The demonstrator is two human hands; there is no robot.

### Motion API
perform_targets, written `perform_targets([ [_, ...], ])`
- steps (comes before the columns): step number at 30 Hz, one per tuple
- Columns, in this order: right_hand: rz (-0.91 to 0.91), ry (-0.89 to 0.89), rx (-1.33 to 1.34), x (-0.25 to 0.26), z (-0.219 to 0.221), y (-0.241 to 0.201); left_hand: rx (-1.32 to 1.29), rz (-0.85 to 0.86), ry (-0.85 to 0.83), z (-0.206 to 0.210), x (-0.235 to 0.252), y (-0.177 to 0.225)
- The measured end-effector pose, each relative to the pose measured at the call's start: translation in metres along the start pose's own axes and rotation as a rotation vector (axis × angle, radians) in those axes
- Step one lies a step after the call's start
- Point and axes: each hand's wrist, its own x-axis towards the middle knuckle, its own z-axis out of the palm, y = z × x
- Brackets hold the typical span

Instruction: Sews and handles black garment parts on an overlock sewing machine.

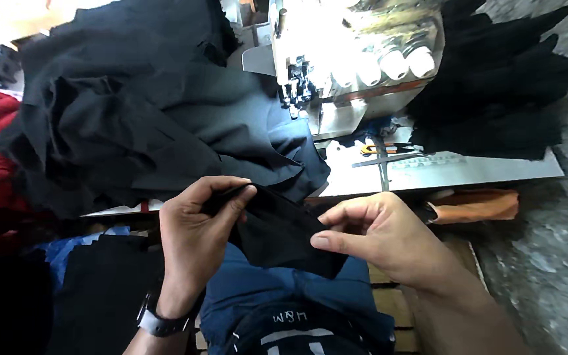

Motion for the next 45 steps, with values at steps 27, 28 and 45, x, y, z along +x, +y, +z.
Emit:
perform_targets([
  [27, -0.263, 0.192, 0.023, 0.024, -0.003, 0.026, -0.012, -0.145, -0.130, 0.029, 0.035, -0.014],
  [28, -0.257, 0.266, 0.012, 0.026, 0.001, 0.026, -0.026, -0.141, -0.129, 0.030, 0.034, -0.013],
  [45, -0.190, 0.337, 0.169, 0.027, 0.006, 0.019, -0.115, -0.007, -0.090, 0.031, 0.021, -0.011],
])
